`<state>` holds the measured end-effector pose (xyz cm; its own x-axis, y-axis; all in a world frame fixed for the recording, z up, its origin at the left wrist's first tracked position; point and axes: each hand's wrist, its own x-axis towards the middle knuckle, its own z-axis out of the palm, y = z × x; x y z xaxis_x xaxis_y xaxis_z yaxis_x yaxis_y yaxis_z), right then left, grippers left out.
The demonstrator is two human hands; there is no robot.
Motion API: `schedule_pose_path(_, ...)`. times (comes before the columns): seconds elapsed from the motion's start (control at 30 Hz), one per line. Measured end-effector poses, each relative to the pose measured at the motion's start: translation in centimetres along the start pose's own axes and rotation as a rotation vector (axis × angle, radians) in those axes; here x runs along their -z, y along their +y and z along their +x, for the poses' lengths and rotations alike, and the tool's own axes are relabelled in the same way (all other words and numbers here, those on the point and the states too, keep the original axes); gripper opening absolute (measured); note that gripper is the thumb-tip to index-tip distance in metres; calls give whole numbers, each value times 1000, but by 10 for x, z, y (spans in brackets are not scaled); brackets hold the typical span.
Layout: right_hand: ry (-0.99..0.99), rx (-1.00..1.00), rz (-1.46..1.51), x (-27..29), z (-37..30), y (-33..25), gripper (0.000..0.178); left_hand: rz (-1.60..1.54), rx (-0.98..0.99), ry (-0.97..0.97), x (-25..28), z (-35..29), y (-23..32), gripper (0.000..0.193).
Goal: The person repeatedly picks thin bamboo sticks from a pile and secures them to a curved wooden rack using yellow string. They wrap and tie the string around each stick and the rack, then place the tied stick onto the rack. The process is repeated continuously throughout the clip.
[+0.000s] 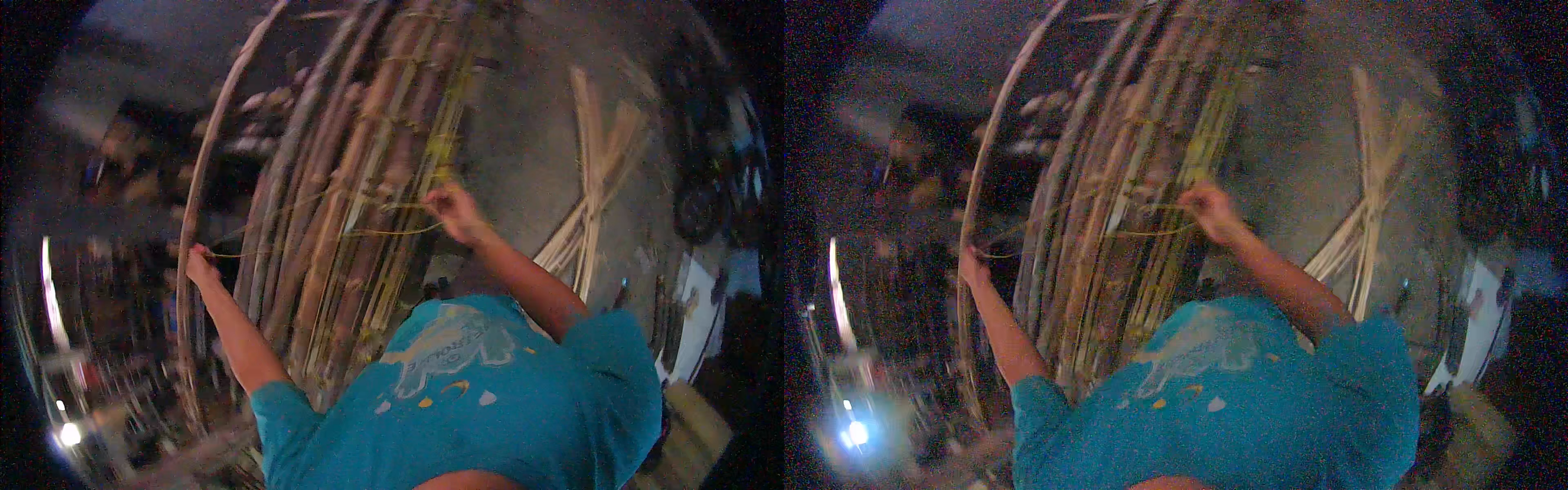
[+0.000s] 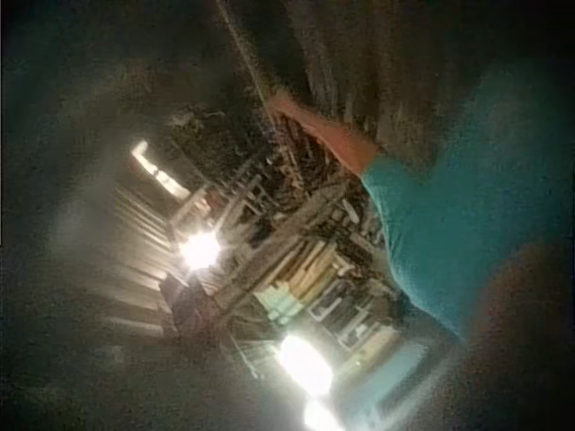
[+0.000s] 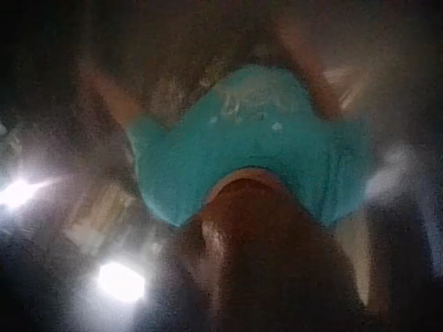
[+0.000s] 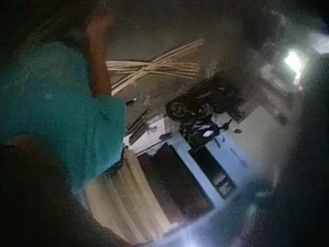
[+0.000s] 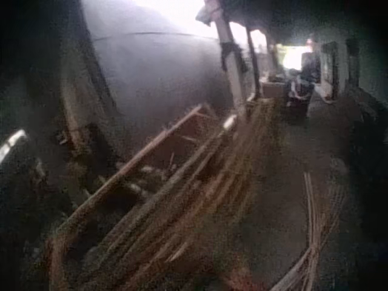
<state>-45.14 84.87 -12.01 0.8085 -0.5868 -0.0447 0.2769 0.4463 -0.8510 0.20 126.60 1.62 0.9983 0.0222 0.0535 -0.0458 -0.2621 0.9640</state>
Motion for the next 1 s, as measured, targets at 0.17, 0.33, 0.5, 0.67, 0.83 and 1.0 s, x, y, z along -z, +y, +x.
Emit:
schedule_pose_path(0.17, 200, -723, 631, -13, -54, 42, 30, 426, 160, 170, 163, -53, 10, 28)
schedule_pose_path(0.33, -331, -1295, 332, -109, -104, 47, 31, 671, -219, -565, 4, -207, -32, 27)
schedule_pose_path(0.5, 135, -455, 438, -171, -70, 89, 27, 876, -142, -483, -103, -322, -33, 37)
schedule_pose_path(0.67, -1259, 191, -896, -309, -50, 47, 32, 584, -186, -301, -101, -316, -111, 39)
schedule_pose_path(0.83, -1109, 22, -1487, -286, 64, 55, 40, 895, -226, -257, -105, -316, -68, 35)
schedule_pose_path(1.0, -1117, -132, -346, -264, -4, -4, 37, 739, -189, -179, -104, -328, -56, 33)
